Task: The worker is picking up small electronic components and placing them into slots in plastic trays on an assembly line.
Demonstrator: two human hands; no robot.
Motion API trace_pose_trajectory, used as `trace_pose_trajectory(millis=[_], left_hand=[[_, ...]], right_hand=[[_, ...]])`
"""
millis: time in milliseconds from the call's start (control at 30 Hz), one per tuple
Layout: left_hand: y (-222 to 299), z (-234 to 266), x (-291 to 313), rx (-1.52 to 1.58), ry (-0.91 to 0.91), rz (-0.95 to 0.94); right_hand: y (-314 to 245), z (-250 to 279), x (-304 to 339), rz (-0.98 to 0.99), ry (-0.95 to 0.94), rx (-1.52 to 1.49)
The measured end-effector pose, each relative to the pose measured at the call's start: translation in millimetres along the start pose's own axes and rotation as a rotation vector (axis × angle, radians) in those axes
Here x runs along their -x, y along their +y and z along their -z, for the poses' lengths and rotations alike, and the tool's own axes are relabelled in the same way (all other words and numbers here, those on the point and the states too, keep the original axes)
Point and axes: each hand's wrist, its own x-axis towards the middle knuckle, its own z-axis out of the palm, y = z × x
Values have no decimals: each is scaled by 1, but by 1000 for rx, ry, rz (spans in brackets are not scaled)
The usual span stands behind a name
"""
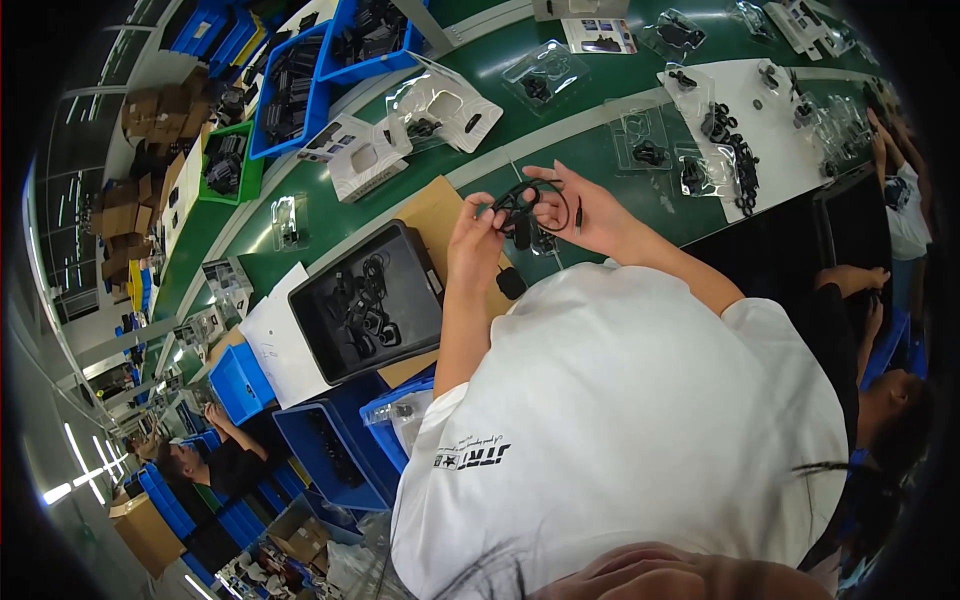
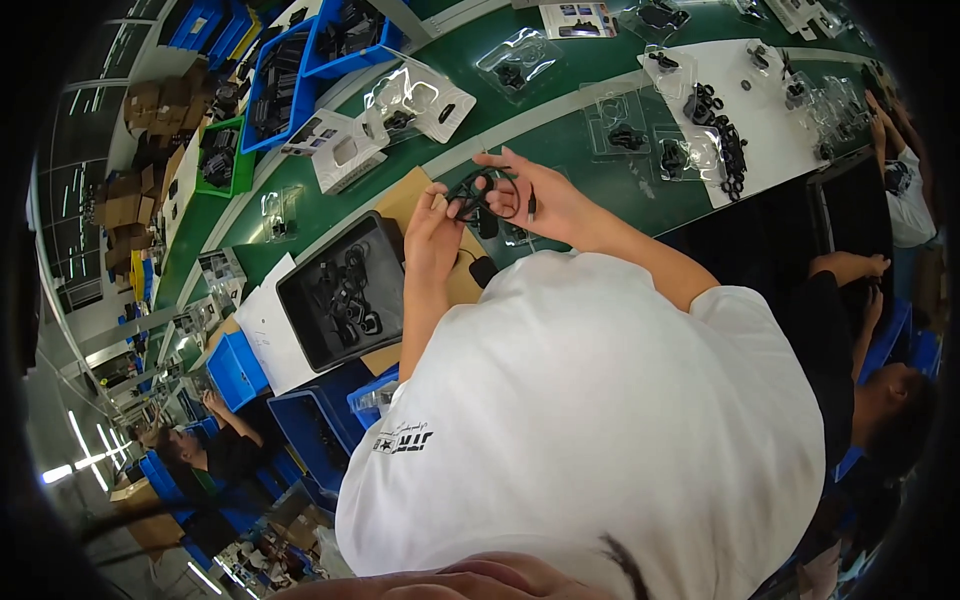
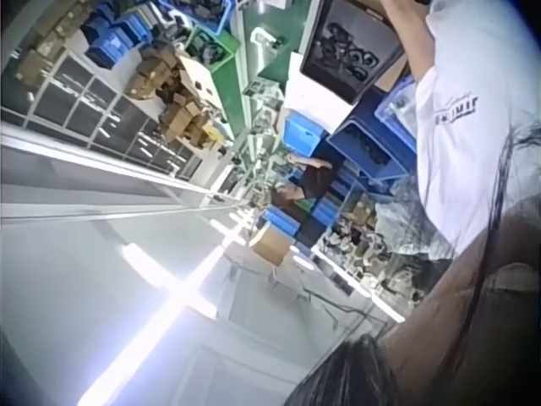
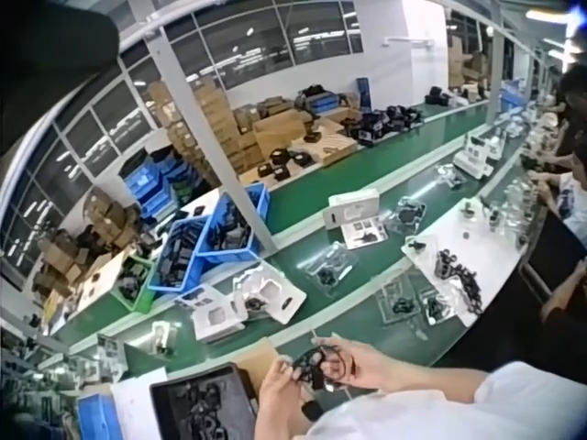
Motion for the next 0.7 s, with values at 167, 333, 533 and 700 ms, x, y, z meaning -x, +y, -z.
trace_pose_trajectory(millis=[167, 333, 533, 700], left_hand=[[-3, -35, 7, -381, 36, -2], [-11, -38, 1, -697, 62, -45], [-5, -24, -15, -622, 125, 217], [-9, -2, -20, -161, 67, 64]], right_hand=[[3, 29, -18, 131, -11, 406], [-8, 13, -20, 76, -99, 716], [-17, 0, -15, 352, 95, 1098], [-25, 33, -27, 842, 198, 938]])
